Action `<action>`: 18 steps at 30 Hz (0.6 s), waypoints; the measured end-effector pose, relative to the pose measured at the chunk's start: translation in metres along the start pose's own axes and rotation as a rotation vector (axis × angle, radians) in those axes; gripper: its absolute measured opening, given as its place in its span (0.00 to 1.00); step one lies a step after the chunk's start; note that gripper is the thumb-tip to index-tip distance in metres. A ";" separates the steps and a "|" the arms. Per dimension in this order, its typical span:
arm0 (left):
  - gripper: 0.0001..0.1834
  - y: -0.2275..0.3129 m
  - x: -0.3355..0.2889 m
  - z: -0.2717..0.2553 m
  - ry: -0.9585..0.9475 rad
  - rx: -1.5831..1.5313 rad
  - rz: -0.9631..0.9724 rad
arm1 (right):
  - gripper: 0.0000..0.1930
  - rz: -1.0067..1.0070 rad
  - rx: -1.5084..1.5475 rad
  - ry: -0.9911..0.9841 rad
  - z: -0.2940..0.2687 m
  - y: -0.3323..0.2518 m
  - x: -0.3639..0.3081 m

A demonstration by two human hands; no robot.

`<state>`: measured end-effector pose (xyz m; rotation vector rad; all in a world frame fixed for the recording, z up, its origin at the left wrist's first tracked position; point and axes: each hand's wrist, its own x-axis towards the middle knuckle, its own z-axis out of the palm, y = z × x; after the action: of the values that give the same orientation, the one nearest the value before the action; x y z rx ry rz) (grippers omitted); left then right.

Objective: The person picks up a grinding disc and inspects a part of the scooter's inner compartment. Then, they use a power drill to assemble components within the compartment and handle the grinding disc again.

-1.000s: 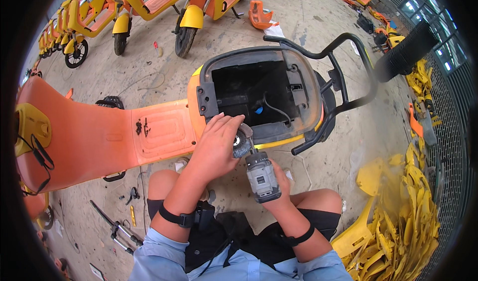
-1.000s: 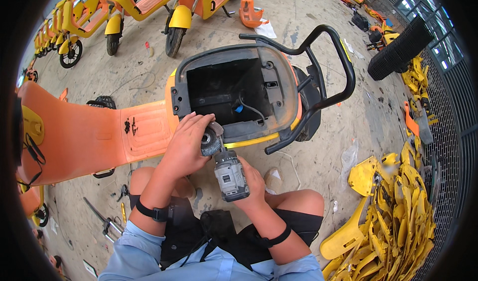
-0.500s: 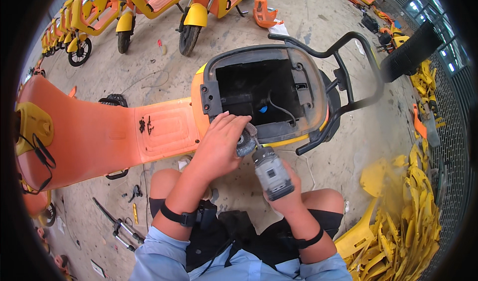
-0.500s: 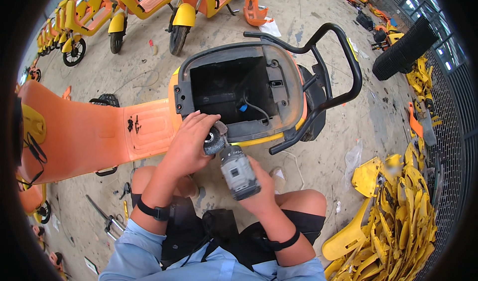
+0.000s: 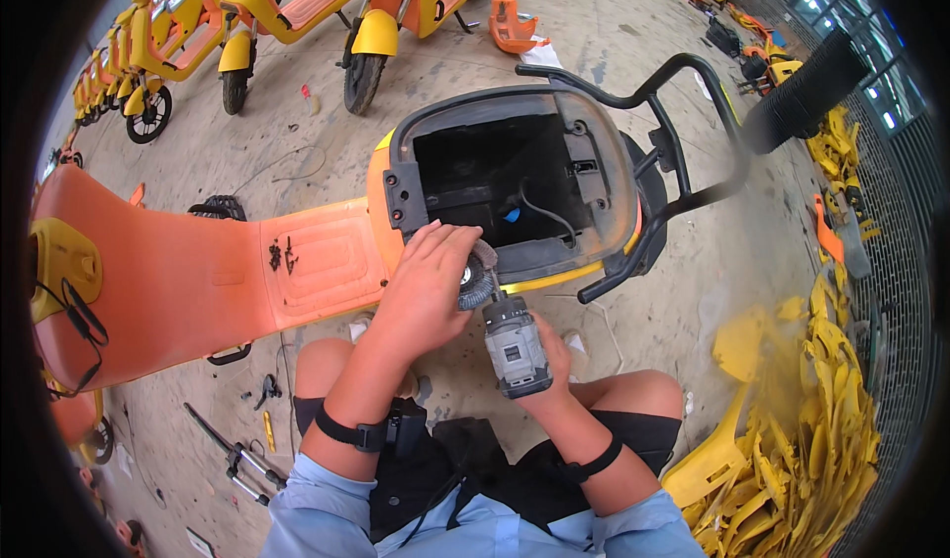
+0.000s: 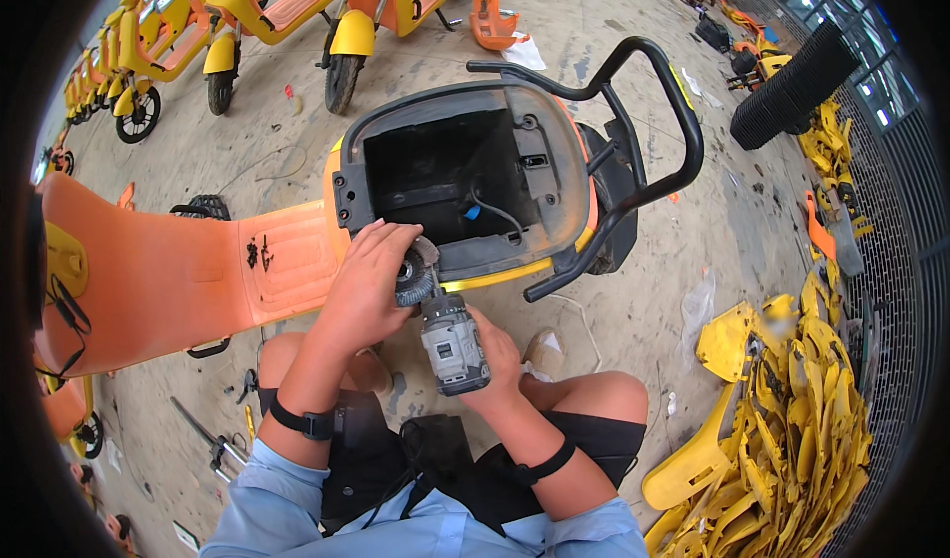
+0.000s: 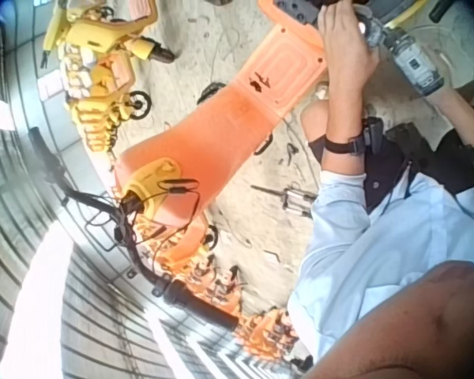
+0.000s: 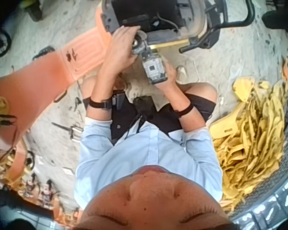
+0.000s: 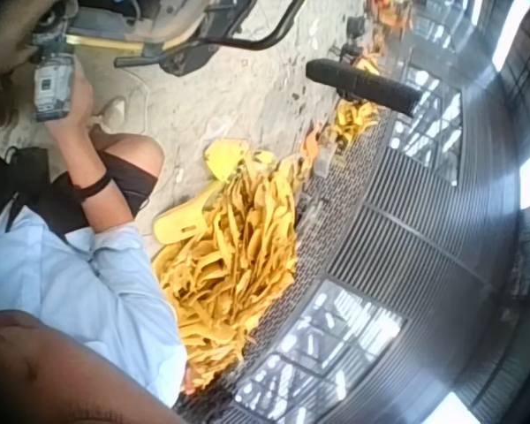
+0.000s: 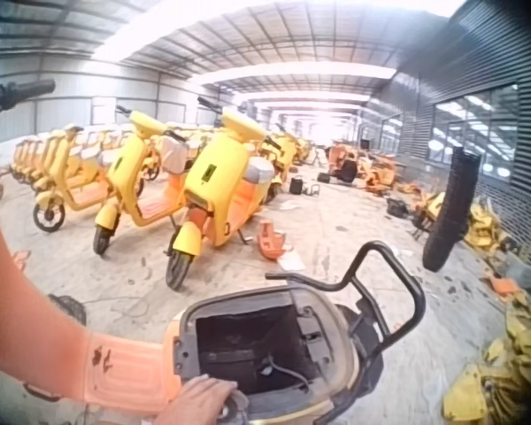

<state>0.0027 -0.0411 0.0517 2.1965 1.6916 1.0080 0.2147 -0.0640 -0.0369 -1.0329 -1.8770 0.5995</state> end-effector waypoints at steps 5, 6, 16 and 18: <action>0.43 -0.001 -0.001 0.000 0.000 -0.001 -0.002 | 0.34 -0.045 -0.036 0.021 0.003 -0.002 0.002; 0.43 -0.001 -0.001 0.001 -0.005 0.003 -0.011 | 0.34 -0.050 -0.046 0.025 0.003 -0.002 0.002; 0.42 -0.001 -0.001 0.000 0.009 0.012 -0.013 | 0.34 0.246 0.240 -0.140 -0.006 -0.016 0.003; 0.40 -0.001 0.001 -0.003 -0.036 -0.032 -0.078 | 0.32 0.088 0.048 -0.167 -0.020 -0.021 0.003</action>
<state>0.0001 -0.0411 0.0539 2.0989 1.7185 0.9639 0.2225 -0.0730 -0.0108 -1.0660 -1.9583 0.8001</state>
